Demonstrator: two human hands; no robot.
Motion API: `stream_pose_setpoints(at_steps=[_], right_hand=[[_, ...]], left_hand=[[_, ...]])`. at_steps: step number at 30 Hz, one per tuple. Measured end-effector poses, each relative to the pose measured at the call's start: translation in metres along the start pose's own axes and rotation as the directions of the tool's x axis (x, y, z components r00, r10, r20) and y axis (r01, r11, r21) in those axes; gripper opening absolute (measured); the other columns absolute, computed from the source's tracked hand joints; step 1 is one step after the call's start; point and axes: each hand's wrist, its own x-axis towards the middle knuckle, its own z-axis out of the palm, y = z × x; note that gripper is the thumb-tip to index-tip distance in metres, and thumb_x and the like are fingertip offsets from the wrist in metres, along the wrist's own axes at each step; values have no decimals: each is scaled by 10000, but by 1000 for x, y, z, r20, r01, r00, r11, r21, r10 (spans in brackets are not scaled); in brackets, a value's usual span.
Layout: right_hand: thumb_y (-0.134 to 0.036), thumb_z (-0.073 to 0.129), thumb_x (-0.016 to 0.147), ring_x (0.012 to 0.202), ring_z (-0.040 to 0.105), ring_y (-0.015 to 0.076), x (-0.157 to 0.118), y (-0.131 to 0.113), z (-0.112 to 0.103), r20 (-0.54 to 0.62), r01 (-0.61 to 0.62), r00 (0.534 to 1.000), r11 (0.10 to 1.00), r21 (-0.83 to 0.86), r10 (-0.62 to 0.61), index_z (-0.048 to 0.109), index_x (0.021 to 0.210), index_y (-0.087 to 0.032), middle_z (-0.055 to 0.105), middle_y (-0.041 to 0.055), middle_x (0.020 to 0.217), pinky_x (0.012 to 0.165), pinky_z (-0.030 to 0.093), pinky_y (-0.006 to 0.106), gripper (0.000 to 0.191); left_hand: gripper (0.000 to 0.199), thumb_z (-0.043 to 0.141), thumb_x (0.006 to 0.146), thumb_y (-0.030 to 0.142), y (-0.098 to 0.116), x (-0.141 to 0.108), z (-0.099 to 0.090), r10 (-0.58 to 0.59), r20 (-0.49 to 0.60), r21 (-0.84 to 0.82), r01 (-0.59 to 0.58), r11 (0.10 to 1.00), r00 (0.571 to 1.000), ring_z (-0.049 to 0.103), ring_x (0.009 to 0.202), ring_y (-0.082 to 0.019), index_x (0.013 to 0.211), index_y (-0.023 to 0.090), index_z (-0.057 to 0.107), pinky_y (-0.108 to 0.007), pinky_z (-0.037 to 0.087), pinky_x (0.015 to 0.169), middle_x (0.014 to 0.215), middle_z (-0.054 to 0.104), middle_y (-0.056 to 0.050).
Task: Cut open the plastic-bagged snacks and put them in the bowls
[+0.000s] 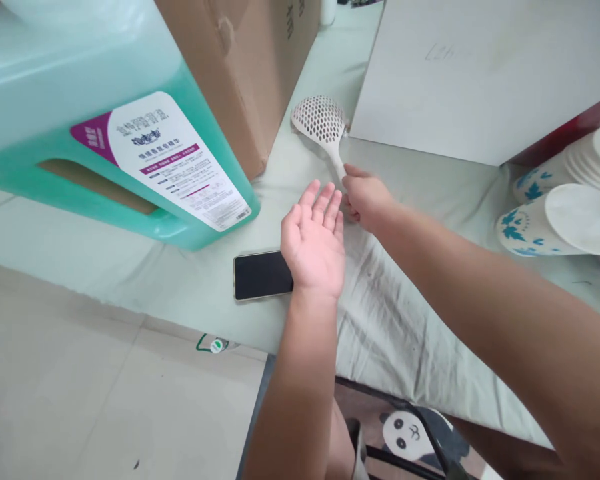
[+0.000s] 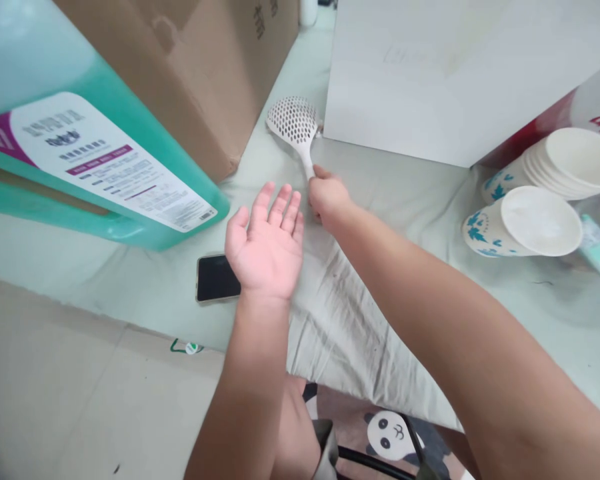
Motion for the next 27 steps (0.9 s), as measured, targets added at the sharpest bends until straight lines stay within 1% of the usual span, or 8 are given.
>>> stream_pose_setpoints(at_steps=[3, 8, 11, 14, 16, 18, 21, 27], right_hand=[[-211, 444, 987, 385, 276, 89, -25, 8, -9, -2, -79, 997, 997, 2, 79, 457, 1614, -240, 345, -84, 531, 401, 205, 212, 628], [-210, 397, 1026, 368, 246, 84, -67, 26, -25, 55, -153, 987, 986, 63, 150, 551, 1523, -211, 346, -91, 478, 393, 171, 216, 520], [-215, 402, 1029, 353, 235, 77, -88, 41, -34, 71, -207, 977, 973, 106, 200, 632, 1326, -198, 355, -98, 456, 383, 160, 204, 376], [-280, 450, 1018, 358, 249, 76, -113, 63, -40, 57, -244, 969, 962, 122, 239, 614, 1034, -201, 355, -103, 447, 376, 160, 198, 183], [-377, 473, 1015, 370, 281, 82, -134, 80, -41, 53, -219, 975, 971, 92, 215, 565, 916, -215, 370, -97, 439, 381, 197, 200, 211], [-506, 484, 1011, 399, 326, 92, -156, 97, -42, 98, -125, 988, 988, 88, 116, 535, 879, -226, 403, -87, 446, 405, 265, 207, 314], [-644, 490, 987, 409, 328, 100, -183, 116, -48, 102, -79, 993, 984, 159, 63, 547, 928, -233, 419, -89, 467, 410, 270, 223, 419], [-707, 602, 907, 396, 340, 85, -189, 129, -75, -115, -96, 984, 945, 314, 138, 523, 994, -239, 416, -111, 499, 398, 255, 209, 482]], left_hand=[[427, 350, 1008, 455, -1, -2, 0, 12, 13, 8, -13, 1000, 1000, 536, 1497, -200, 1249, 231, 622, -330, 362, 1253, 1491, 638, -73], [377, 365, 996, 437, -1, -1, -1, -4, -58, 18, 5, 1000, 998, 569, 1463, -213, 1141, 219, 636, -354, 375, 1243, 1432, 667, -82], [335, 386, 978, 416, -3, 1, -2, -49, -142, 43, 55, 998, 989, 612, 1409, -237, 1050, 205, 636, -371, 408, 1208, 1312, 708, -92], [295, 437, 950, 409, -8, 3, -1, -67, -160, 53, 77, 996, 985, 677, 1289, -234, 983, 203, 646, -338, 476, 1096, 1150, 734, -83], [266, 475, 931, 401, -12, 4, 0, -66, -150, 51, 75, 996, 986, 723, 1132, -210, 937, 201, 651, -299, 509, 983, 1031, 726, -69], [245, 503, 917, 393, -16, 5, 1, -61, -142, 41, 68, 997, 988, 720, 903, -169, 876, 195, 641, -273, 515, 850, 899, 690, -50], [251, 511, 912, 379, -18, 4, 2, -69, -103, 21, 71, 997, 992, 580, 618, -115, 779, 190, 610, -252, 456, 655, 731, 594, -14], [287, 490, 922, 347, -25, 1, 6, -111, -62, 59, 115, 992, 992, 501, 526, -88, 711, 187, 601, -222, 408, 562, 646, 539, 6]])
